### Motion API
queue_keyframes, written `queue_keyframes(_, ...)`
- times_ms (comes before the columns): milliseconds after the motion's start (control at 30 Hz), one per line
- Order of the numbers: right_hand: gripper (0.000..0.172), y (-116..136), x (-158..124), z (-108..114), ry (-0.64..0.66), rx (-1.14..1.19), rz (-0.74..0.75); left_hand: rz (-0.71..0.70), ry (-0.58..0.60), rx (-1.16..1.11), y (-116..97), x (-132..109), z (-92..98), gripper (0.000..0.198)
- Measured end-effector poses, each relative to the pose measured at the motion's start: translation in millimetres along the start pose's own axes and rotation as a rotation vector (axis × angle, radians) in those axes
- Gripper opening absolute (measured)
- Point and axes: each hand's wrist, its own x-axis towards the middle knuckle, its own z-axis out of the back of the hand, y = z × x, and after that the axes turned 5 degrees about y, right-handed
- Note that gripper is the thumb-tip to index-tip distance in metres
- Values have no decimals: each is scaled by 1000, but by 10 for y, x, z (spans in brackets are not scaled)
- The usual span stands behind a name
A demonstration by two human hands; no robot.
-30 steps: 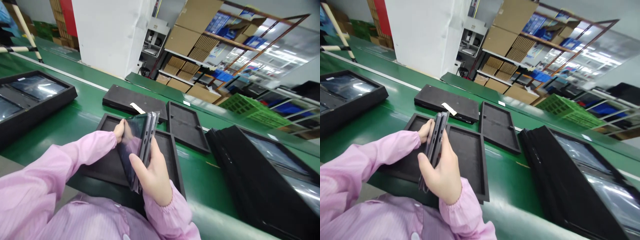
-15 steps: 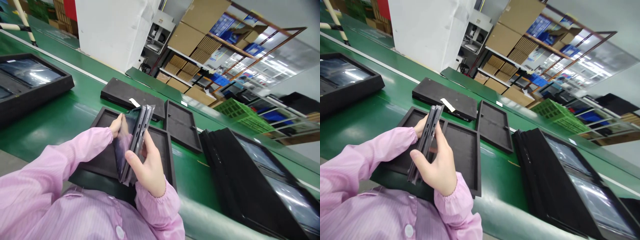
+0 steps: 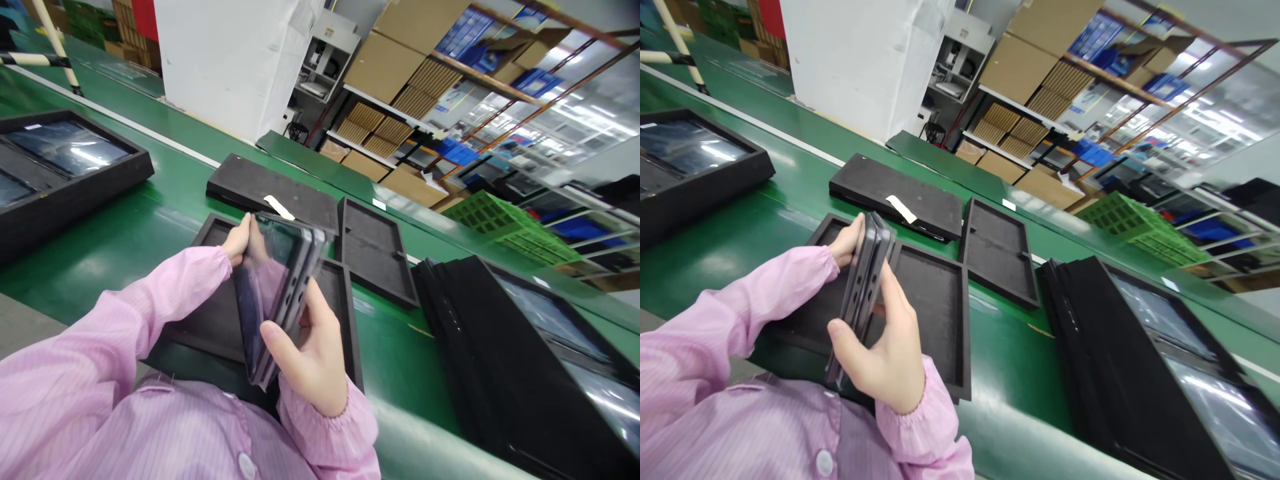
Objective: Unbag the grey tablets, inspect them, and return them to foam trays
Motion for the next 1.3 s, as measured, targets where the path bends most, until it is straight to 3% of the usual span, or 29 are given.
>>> queue_keyframes(67, 41, -28, -25, 6, -74, -60, 8, -43, -65, 12, -251, 110, -40, 51)
queue_keyframes(133, 31, -57, -15, 22, -110, -93, 5, -184, -92, 52, -511, 208, -76, 53)
queue_keyframes(267, 63, -123, 110, 86, 19, -59, -13, -494, -10, 120, -766, 345, -94, 55)
queue_keyframes(333, 72, -186, 186, 119, 155, 34, -94, -545, 31, 148, -718, 397, -72, 56)
queue_keyframes(433, 69, -317, 258, 142, 284, 204, -230, -510, 81, 193, -555, 465, -37, 58)
queue_keyframes(567, 59, -438, 265, 138, 212, 272, -301, -475, 102, 207, -430, 528, -48, 59)
queue_keyframes(800, 56, -435, 259, 149, 219, 245, -319, -506, 140, 177, -438, 571, -70, 62)
queue_keyframes(1300, 52, -367, 239, 193, 234, 223, -272, -528, 181, 201, -624, 255, -145, 64)
